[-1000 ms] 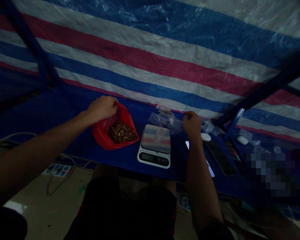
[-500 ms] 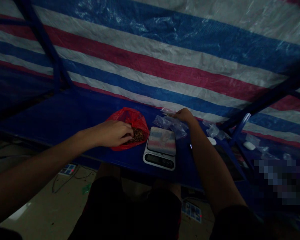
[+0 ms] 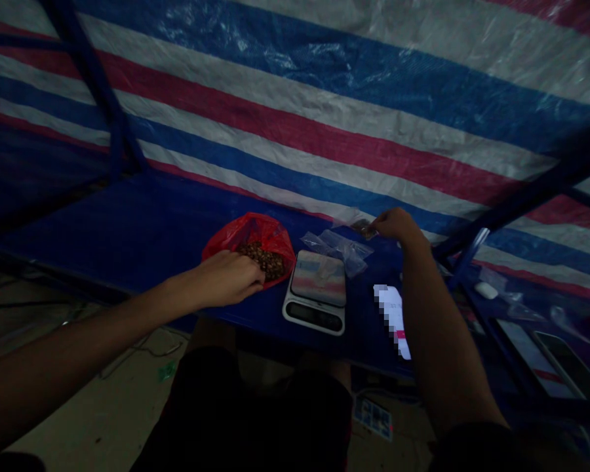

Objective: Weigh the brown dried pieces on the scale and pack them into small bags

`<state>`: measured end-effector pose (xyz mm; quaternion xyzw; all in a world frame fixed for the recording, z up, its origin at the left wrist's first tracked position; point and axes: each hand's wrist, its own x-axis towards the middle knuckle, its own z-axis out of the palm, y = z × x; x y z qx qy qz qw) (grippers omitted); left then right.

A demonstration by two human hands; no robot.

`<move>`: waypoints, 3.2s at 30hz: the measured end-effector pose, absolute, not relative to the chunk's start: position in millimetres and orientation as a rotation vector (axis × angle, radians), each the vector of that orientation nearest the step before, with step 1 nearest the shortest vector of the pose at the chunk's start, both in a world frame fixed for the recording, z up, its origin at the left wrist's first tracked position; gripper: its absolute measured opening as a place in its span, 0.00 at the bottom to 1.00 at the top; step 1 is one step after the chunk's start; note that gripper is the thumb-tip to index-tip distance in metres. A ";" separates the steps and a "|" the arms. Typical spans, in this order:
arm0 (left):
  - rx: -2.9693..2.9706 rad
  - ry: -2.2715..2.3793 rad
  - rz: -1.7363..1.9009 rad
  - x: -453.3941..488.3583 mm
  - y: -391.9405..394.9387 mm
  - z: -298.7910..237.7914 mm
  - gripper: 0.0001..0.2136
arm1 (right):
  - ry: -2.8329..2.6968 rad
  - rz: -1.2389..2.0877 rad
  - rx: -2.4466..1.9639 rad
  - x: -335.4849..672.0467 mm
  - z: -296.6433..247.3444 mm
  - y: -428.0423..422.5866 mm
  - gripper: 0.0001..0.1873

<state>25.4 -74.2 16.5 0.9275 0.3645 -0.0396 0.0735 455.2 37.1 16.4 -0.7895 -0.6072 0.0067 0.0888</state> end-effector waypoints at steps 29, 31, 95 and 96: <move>2.415 1.496 0.329 47.3 -3.8 16.1 0.13 | -1.661 0.207 -1.581 373.4 42.1 -22.1 0.12; 2.341 1.471 0.539 54.3 3.7 17.0 0.13 | -1.681 0.291 -1.453 362.7 42.2 -27.7 0.12; 2.287 1.280 0.926 20.4 -105.1 25.7 0.28 | -1.880 0.823 -1.185 229.6 21.1 -86.9 0.04; 2.324 1.231 0.981 22.1 -104.5 19.0 0.33 | -1.865 0.845 -1.174 227.8 21.5 -86.1 0.04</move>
